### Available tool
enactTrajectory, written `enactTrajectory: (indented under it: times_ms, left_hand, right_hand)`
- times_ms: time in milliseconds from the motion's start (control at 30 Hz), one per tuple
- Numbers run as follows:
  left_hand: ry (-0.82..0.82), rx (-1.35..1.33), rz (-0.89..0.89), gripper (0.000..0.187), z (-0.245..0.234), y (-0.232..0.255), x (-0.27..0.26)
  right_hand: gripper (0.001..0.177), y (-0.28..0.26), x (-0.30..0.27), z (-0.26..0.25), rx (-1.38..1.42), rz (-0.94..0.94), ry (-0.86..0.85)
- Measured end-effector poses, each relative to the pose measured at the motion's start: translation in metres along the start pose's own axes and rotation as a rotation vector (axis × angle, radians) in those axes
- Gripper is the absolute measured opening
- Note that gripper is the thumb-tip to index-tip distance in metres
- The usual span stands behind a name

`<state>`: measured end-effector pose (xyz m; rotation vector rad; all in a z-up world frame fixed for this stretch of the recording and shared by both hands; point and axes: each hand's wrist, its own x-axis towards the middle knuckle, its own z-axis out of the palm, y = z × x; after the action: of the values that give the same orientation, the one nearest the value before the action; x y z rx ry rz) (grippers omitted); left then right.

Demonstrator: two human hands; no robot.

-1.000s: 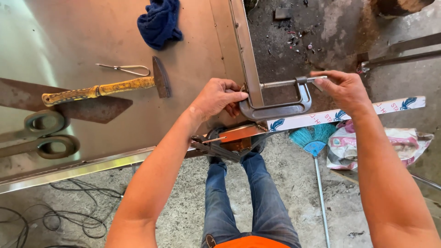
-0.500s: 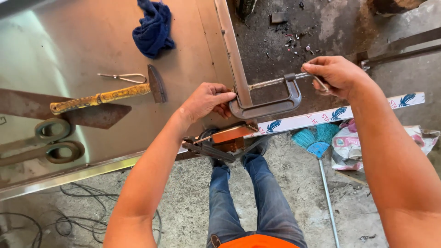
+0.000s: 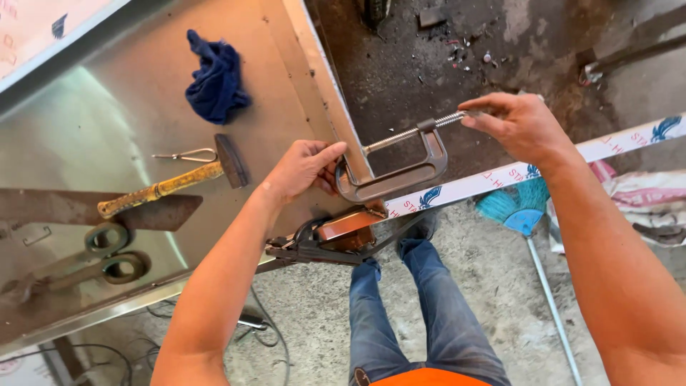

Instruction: The person secures a stainless steel frame on the workbench with C-clamps, tightening the clamp screws by hand. They then tack weld the frame joint using a welding electrode holder, producing sparks, wipe the surface with a blue cloth, and finally measure the frame with a tape measure.

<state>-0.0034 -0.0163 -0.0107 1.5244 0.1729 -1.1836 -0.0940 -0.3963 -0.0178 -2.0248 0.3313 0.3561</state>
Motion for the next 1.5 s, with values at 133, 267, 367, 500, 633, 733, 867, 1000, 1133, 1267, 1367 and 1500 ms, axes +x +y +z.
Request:
enactTrajectory:
  times_ms: [133, 267, 367, 500, 633, 733, 867, 1000, 1133, 1267, 1367, 1500]
  left_hand:
    - [0.020, 0.041, 0.000, 0.042, 0.003, 0.005, -0.003]
    - [0.050, 0.049, -0.005, 0.038, 0.004, 0.005, -0.005]
    - [0.050, 0.041, -0.013, 0.037, 0.004, 0.005, -0.004]
    - [0.049, 0.043, -0.017, 0.038, 0.006, 0.006, -0.005]
    - [0.044, 0.059, -0.013, 0.038, 0.007, 0.010, -0.005]
    - [0.036, 0.073, 0.001, 0.041, 0.005, 0.006, -0.006]
    - [-0.004, 0.073, 0.012, 0.043, 0.003, 0.008, -0.003]
    - [-0.029, 0.056, 0.019, 0.044, 0.000, 0.004, -0.003]
    - [-0.099, 0.051, 0.047, 0.047, -0.007, 0.001, 0.011]
    - [-0.101, -0.003, 0.094, 0.050, -0.008, -0.011, 0.017]
    - [-0.060, 0.083, 0.136, 0.050, -0.002, 0.003, -0.008]
    - [0.254, 0.647, 0.489, 0.042, -0.016, -0.012, -0.020]
  right_hand:
    - [0.027, 0.005, 0.012, 0.004, 0.035, -0.069, 0.039]
    - [0.037, 0.002, 0.022, 0.008, -0.068, -0.009, 0.040]
    - [0.043, 0.003, 0.025, 0.012, -0.059, -0.013, 0.052]
    - [0.043, 0.004, 0.022, 0.016, 0.005, -0.052, 0.083]
    - [0.043, 0.010, 0.020, 0.027, 0.103, -0.053, 0.078]
    - [0.042, 0.012, 0.016, 0.036, 0.295, -0.112, 0.091]
    - [0.043, 0.003, 0.011, 0.038, 0.153, -0.087, 0.265]
    - [0.043, -0.011, 0.010, 0.039, 0.043, 0.011, 0.314]
    - [0.039, -0.006, 0.013, 0.043, -0.101, 0.044, 0.383]
    - [0.037, -0.014, 0.014, 0.051, 0.022, 0.095, 0.353]
    - [0.033, -0.010, 0.014, 0.057, 0.085, 0.114, 0.363]
    - [0.035, 0.015, 0.007, 0.065, 0.014, 0.085, 0.458]
